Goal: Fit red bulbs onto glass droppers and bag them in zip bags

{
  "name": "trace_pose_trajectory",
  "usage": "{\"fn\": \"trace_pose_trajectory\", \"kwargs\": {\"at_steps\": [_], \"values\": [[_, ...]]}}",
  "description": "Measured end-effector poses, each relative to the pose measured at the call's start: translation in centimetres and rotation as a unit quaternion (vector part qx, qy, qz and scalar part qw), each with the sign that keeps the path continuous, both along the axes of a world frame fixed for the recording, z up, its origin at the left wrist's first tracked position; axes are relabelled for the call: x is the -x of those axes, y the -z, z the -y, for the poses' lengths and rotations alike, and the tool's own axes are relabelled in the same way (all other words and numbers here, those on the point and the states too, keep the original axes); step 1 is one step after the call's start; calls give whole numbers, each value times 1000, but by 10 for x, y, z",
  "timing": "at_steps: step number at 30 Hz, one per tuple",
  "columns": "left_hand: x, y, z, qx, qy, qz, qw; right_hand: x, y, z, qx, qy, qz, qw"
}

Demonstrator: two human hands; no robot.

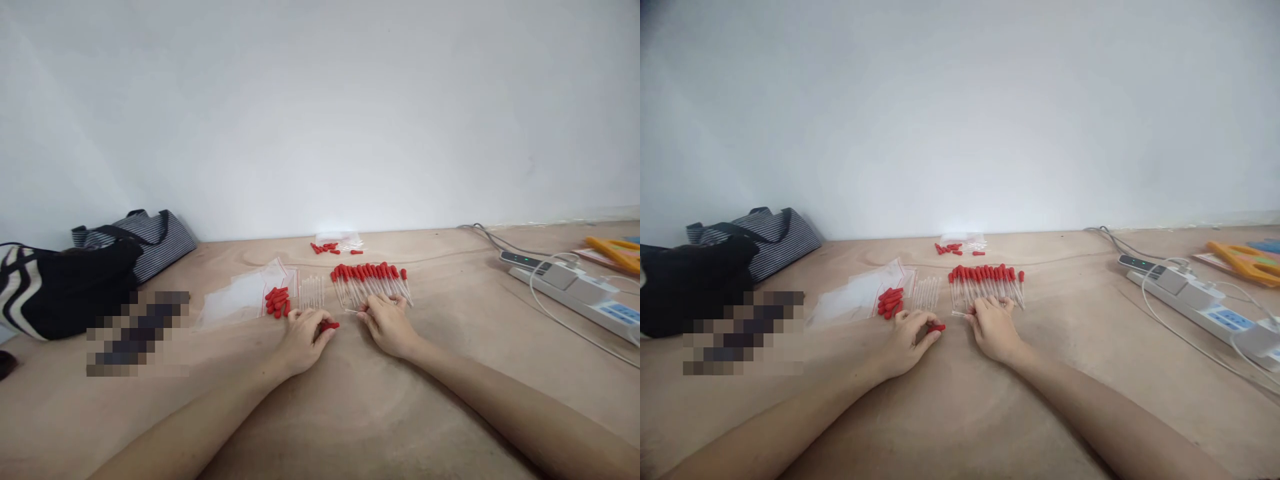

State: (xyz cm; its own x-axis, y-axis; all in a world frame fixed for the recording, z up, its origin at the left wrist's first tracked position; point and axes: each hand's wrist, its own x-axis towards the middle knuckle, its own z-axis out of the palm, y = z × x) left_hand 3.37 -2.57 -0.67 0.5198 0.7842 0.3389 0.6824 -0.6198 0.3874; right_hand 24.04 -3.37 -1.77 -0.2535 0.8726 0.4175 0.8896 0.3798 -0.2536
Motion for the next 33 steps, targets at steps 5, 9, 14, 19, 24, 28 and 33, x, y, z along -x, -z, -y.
{"fn": "trace_pose_trajectory", "kwargs": {"at_steps": [5, 9, 14, 19, 24, 28, 33], "values": [[2, 5, -3, 28, -13, 9, 999, 9, -2, 5, -6, -25, -27, 999], [3, 4, -4, 24, -9, -1, 1000, 12, -2, 6, 7, -40, -32, 999], [2, 4, -4, 25, -2, 3, 1000, 14, -3, 9, 11, -59, -38, 997], [2, 2, -2, -1, -7, 5, 1000, 14, -6, 10, 5, -85, -44, 995], [1, 0, 1, -41, 5, 0, 999, 13, -7, 10, 0, -115, -48, 992], [0, -3, 4, -55, 18, -8, 998, 12, -7, 10, -16, -126, -30, 991], [-1, -6, 8, -75, 29, -21, 997, 12, -9, 10, -42, -140, 18, 989]]}}
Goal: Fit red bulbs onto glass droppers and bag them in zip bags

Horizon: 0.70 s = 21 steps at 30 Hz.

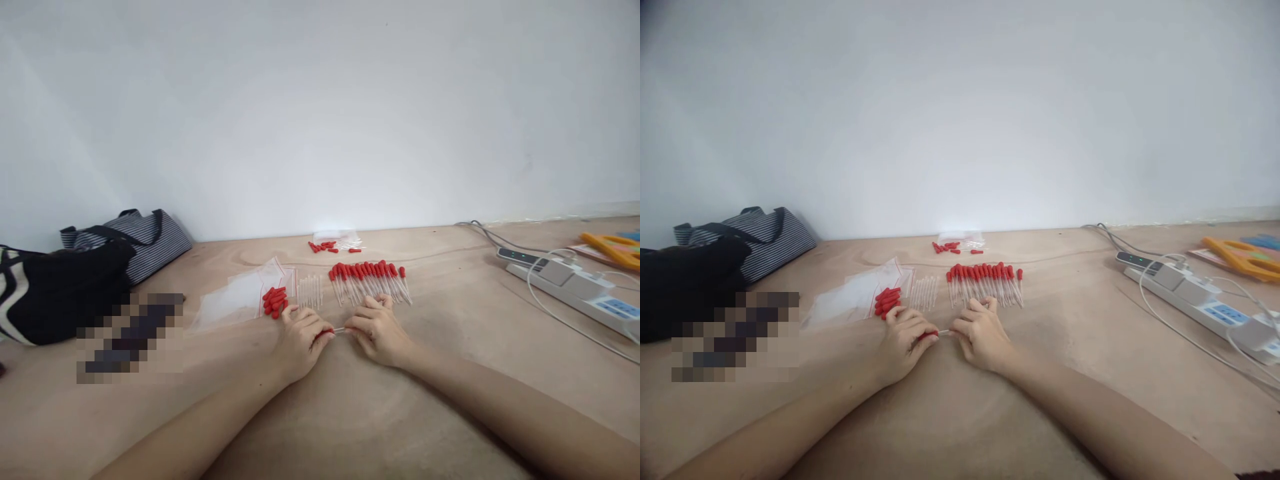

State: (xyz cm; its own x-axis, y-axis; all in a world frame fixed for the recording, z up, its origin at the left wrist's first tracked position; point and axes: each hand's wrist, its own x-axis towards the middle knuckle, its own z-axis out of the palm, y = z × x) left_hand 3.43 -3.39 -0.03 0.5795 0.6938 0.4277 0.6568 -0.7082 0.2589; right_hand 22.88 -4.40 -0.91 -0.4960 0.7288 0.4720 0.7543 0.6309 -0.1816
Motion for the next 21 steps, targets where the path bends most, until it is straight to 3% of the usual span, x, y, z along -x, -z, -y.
{"fn": "trace_pose_trajectory", "kwargs": {"at_steps": [21], "values": [[0, 1, 0, -25, 19, 0, 999, 16, -6, -4, 170, 3, -27, 985]]}}
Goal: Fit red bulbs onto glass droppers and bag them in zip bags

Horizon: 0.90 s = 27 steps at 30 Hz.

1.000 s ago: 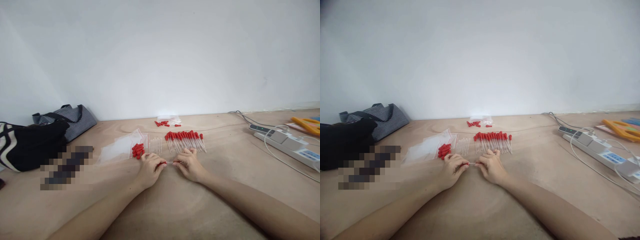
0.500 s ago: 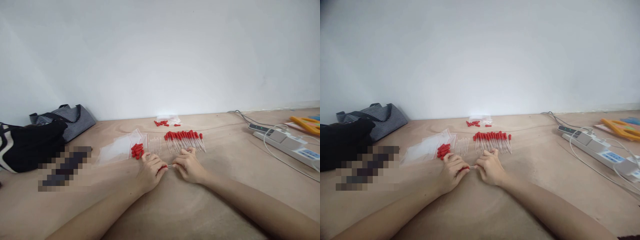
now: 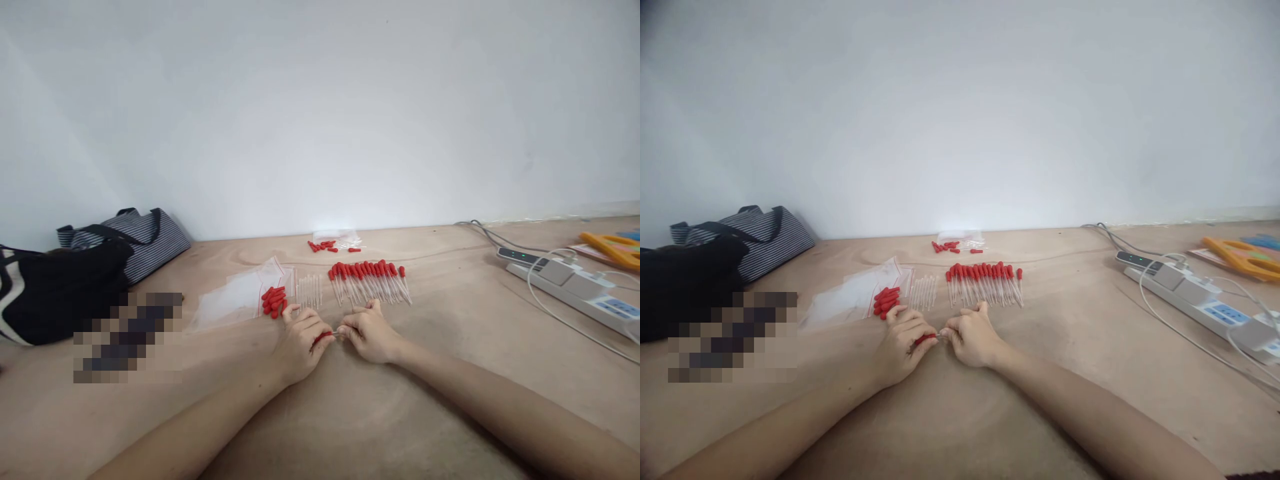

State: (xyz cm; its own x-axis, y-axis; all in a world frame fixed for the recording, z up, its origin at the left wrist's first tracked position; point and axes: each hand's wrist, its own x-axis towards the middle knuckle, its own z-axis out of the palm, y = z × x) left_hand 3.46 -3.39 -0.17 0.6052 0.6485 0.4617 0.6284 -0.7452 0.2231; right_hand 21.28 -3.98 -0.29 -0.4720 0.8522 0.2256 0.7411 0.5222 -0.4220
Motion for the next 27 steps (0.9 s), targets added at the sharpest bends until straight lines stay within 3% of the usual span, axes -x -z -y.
{"fn": "trace_pose_trajectory", "kwargs": {"at_steps": [6, 15, 23, 27], "values": [[1, 1, -4, 12, -3, -4, 1000, -5, -2, -3, 8, -21, 16, 1000], [9, 1, -5, 3, -11, 14, 1000, -22, -2, -2, -102, -43, 48, 993], [9, 3, -4, -8, -6, 24, 1000, -13, 3, -1, -2, -32, -6, 999], [11, 2, -8, -12, 0, 3, 1000, -17, -5, -1, -16, -37, 31, 999]]}}
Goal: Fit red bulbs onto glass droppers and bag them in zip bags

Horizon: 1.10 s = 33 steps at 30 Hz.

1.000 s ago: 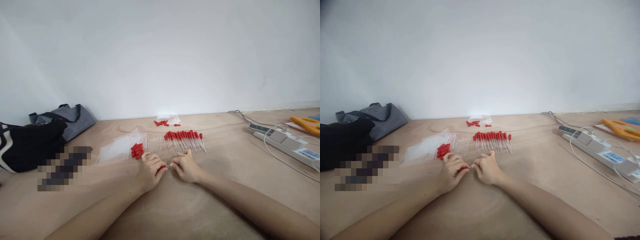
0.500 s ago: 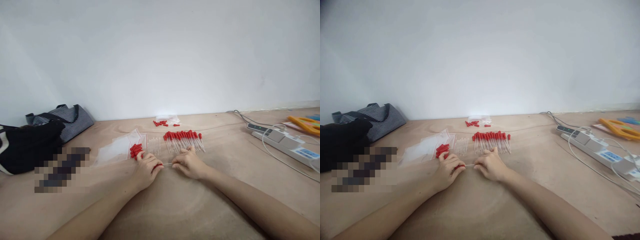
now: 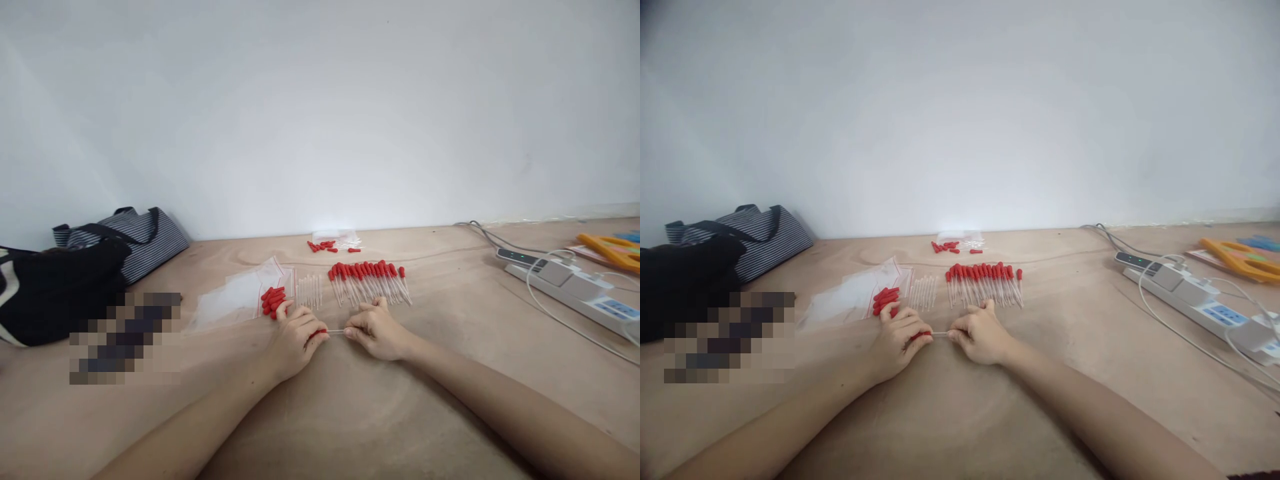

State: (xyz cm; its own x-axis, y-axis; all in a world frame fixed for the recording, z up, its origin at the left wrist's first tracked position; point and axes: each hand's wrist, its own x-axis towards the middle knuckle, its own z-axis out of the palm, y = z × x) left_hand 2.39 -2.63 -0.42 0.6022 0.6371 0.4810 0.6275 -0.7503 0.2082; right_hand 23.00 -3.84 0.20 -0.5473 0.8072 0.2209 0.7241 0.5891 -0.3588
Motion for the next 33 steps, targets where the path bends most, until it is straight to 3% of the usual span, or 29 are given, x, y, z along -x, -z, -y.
{"fn": "trace_pose_trajectory", "kwargs": {"at_steps": [6, 13, 16, 19, 21, 25, 33], "values": [[7, -5, -5, -2, 37, -44, 998, -1, -5, -5, -52, -36, 46, 997], [12, -11, -6, 16, 28, -79, 996, 6, 1, -9, -62, -37, 5, 997], [19, -16, -13, -2, -62, -20, 998, 8, 1, -16, -24, 42, -33, 998], [33, -17, -28, -26, -191, 47, 980, 17, 0, -29, 8, 187, -61, 980], [44, -16, -38, -33, -231, 41, 971, 28, 0, -40, 6, 264, -50, 963], [57, -14, -46, -34, -252, 8, 967, 53, -1, -57, -24, 331, 18, 943], [61, -19, -44, -2, -222, -47, 974, 66, -3, -70, -4, 337, 86, 937]]}}
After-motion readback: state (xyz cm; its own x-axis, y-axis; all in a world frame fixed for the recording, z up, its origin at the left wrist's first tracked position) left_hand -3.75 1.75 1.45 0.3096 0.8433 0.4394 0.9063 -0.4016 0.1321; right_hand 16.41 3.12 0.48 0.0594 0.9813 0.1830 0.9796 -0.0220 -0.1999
